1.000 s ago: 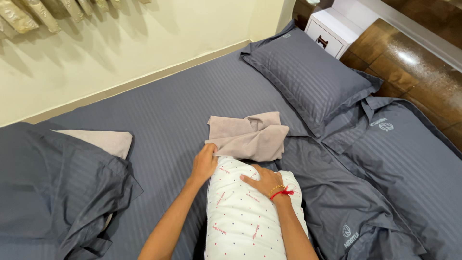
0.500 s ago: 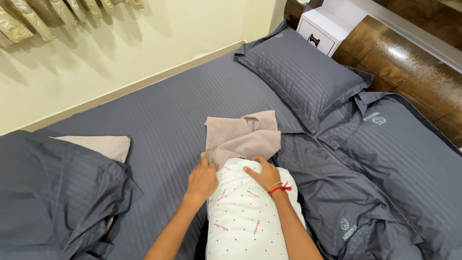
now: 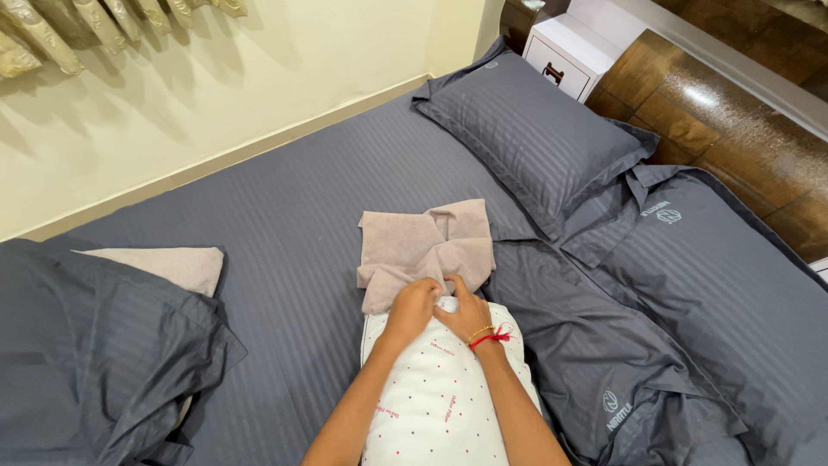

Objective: The person puts a pillowcase onto a pillow on a bed, smooths the case by hand, and then repeats the action with a second pillow and pillowcase.

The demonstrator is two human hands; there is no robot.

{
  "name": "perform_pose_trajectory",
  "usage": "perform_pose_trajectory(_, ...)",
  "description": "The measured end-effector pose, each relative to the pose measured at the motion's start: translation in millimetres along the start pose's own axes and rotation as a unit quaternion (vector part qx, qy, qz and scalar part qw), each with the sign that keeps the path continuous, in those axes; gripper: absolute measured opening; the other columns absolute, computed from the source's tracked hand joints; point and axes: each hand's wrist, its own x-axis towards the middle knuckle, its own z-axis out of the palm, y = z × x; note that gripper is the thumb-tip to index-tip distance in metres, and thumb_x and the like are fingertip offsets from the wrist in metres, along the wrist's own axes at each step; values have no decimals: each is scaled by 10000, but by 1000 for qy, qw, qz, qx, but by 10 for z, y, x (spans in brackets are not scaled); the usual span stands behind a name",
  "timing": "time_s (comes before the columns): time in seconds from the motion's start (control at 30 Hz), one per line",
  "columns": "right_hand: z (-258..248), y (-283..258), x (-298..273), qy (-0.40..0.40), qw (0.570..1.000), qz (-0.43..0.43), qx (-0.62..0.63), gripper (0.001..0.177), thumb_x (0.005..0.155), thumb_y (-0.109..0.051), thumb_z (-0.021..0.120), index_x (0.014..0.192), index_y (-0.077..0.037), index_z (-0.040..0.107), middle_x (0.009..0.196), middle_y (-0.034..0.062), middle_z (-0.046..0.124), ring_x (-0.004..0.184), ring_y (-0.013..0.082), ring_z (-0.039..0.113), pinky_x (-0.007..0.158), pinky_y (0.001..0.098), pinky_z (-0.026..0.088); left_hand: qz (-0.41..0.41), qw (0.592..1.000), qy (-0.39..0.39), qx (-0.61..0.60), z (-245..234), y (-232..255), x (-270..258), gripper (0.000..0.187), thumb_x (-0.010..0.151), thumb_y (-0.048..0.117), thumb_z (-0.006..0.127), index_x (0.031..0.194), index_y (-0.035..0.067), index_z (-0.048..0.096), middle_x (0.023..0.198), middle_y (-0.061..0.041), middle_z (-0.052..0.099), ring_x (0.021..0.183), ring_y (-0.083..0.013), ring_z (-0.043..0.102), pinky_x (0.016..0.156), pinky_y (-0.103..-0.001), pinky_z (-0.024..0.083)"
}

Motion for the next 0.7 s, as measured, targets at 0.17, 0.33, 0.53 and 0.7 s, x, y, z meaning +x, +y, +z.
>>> perform_pose_trajectory(0.17,186,29,209,28,994,39,-100,833,666,-357,838,1362,-132,437,869,200,720,819,412,703,693,525,522,-195,966,-27,-166,-25,40,-94,120,992,103,621,1061,28,684,757,-138,690,643,-287,605,594,-358,476)
perform_pose_trajectory(0.33,220,288,490,162,979,89,-89,558,742,-145,745,1264,-178,550,984,118,752,879,400,712,733,511,534,-58,996,63,10,-179,60,-275,372,766,125,735,1118,20,672,830,-117,673,834,-335,600,715,-435,494)
perform_pose_trajectory(0.53,-50,631,432,212,954,96,-192,447,728,-176,791,1115,-141,570,1082,151,704,989,376,678,772,492,519,-146,966,-6,213,-220,-277,-361,217,900,261,748,932,52,697,952,-113,670,939,-347,639,821,-456,529)
perform_pose_trajectory(0.7,-30,929,411,186,956,226,-24,444,829,-244,756,1167,-65,531,970,206,716,886,387,695,771,482,532,-139,958,-29,251,-179,-278,-340,213,821,214,756,921,42,681,965,-109,661,918,-316,661,771,-433,562)
